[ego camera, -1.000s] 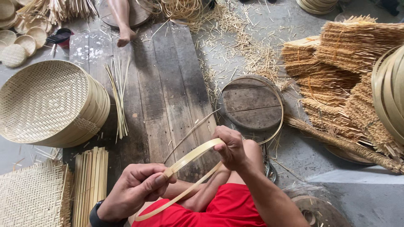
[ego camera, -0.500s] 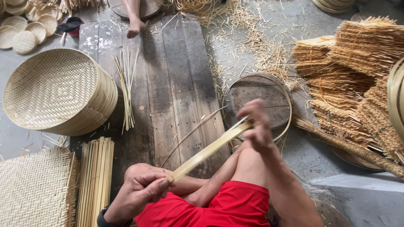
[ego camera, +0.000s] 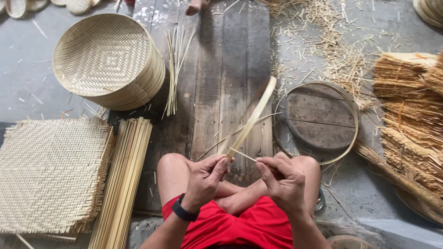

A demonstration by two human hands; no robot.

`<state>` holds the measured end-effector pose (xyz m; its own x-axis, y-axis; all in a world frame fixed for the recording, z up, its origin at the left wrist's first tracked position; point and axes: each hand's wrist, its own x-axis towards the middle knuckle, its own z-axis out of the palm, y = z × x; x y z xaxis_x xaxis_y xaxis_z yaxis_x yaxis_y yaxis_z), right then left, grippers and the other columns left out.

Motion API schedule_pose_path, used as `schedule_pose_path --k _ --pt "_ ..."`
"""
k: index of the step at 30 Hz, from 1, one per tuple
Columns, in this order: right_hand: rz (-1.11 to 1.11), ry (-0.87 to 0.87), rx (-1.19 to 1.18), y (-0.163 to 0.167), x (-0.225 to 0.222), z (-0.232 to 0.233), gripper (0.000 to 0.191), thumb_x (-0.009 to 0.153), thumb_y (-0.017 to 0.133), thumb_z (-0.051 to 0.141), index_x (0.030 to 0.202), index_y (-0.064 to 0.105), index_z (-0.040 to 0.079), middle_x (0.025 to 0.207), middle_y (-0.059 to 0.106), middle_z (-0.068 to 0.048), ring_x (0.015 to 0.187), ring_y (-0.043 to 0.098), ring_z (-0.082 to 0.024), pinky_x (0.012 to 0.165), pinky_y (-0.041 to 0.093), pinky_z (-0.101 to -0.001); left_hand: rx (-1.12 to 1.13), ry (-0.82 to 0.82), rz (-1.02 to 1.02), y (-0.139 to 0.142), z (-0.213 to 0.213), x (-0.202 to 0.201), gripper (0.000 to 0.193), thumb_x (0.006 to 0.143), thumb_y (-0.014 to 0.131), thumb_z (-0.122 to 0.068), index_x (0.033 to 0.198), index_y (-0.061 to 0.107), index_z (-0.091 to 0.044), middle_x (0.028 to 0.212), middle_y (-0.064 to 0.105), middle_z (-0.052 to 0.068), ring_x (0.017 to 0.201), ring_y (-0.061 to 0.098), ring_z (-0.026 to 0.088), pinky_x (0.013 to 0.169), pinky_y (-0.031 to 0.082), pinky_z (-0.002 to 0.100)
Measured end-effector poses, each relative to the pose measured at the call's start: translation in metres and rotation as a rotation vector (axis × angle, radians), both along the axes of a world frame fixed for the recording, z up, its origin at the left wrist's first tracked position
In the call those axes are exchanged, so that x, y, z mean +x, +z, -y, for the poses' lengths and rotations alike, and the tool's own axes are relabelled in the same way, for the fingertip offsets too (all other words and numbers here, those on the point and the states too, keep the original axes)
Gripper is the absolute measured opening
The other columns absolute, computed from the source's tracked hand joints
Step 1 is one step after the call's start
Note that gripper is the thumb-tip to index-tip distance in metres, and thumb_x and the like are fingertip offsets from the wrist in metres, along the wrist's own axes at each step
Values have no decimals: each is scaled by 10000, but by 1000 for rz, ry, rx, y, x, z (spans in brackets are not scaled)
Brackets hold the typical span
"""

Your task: The person sits cross-legged on the floor and weaves thin bamboo strips by hand to form circular frames. They repeatedly bend, interlace, and tuck the ends of the strips to create complete rings, placing finished frames aside.

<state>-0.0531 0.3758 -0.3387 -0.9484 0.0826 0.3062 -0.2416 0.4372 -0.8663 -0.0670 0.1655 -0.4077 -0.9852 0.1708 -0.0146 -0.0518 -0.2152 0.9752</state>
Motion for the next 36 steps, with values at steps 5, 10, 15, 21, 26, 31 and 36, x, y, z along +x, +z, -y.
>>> schedule_pose_path --k 5,10,15,21,26,31,36 --pt "-3 6 -1 -7 3 9 158 868 790 79 1005 782 2 726 579 -5 641 524 -68 566 419 -225 81 -21 43 -8 3 0 250 1035 624 -160 1182 753 -5 793 666 -20 680 549 24 590 449 184" --pt "-41 40 41 -14 4 12 117 910 763 83 996 775 5 742 590 -8 669 543 -82 588 433 -225 81 2 64 -15 7 1 252 1029 636 -159 1185 754 0 787 657 -20 658 524 23 569 428 184" --pt "29 82 32 -19 3 11 85 911 751 84 936 776 6 728 600 -15 652 536 -93 568 418 -246 52 10 77 -15 12 -1 242 1020 636 -153 1154 767 0 785 663 -18 648 523 21 562 432 184" --pt "67 92 69 -30 0 7 83 890 761 99 888 782 19 705 609 -18 603 530 -107 532 397 -266 102 -36 92 -15 12 -3 212 1023 642 -121 1103 776 21 767 665 -10 637 521 20 563 434 186" --pt "57 275 90 -58 -36 6 95 888 748 91 953 791 36 780 675 -19 687 638 -99 618 503 -269 101 -120 161 -14 7 4 192 999 668 -104 1052 790 35 782 680 -5 626 516 16 523 416 192" --pt "80 361 31 -83 -65 6 95 813 845 146 824 801 62 722 646 -64 640 599 -164 578 464 -304 62 -245 142 -10 -6 14 183 1007 664 -122 1085 761 13 813 701 -1 699 604 31 611 505 200" --pt "-12 218 363 -46 -50 8 180 790 840 197 912 808 68 853 742 -99 830 681 -244 702 539 -353 79 -191 137 -11 -5 6 228 960 658 -77 1151 754 3 876 699 -5 747 610 48 643 514 229"
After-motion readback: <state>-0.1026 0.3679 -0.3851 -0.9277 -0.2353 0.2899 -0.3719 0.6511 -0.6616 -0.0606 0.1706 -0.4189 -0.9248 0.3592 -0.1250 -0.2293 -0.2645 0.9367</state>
